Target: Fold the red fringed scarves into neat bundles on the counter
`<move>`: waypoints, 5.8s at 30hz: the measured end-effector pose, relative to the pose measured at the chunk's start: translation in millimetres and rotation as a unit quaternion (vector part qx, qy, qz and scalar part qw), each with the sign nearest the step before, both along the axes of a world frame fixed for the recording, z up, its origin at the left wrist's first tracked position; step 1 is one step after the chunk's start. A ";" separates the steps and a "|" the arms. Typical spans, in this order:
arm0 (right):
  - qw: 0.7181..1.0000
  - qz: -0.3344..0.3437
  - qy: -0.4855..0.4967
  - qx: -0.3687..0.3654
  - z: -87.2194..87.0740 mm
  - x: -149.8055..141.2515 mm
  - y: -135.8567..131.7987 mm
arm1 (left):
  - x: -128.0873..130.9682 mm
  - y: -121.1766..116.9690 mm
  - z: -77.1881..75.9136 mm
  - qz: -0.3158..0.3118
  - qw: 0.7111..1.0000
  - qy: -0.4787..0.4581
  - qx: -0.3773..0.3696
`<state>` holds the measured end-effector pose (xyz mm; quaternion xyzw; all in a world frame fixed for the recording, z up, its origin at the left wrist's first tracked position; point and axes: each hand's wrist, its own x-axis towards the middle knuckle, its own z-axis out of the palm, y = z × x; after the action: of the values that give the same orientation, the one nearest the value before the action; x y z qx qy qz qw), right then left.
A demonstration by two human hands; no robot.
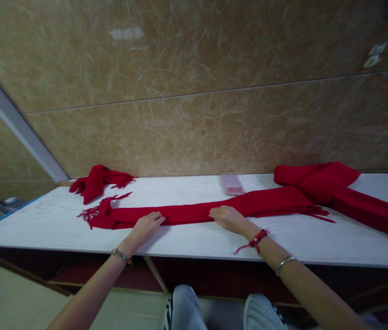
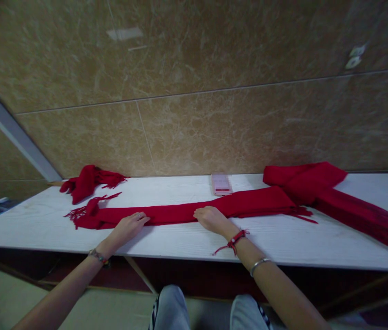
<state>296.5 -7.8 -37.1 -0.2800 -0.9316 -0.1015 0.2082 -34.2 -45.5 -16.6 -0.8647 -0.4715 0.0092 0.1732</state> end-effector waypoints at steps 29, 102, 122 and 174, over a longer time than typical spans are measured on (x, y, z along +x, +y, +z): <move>0.992 -0.032 -0.122 0.030 -2.7 41.5 15.1 | 99.6 42.3 -25.8 -0.016 0.986 -0.137 -0.089; 0.983 -0.159 0.083 -0.031 1.4 43.7 2.3 | 168.5 47.9 -2.6 -0.175 0.965 -0.193 -0.015; 0.987 -0.159 0.029 0.011 0.9 31.1 0.6 | 170.5 49.6 -6.9 -0.154 0.976 -0.154 0.004; 0.979 -0.200 -0.018 -0.042 -13.6 40.2 0.4 | 153.2 42.1 -9.8 -0.029 0.974 -0.183 -0.132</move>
<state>336.6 -7.4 -50.8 -0.4672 -0.8640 -0.1067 0.1545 118.9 -3.3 -26.4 -0.8803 -0.4643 -0.0919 -0.0312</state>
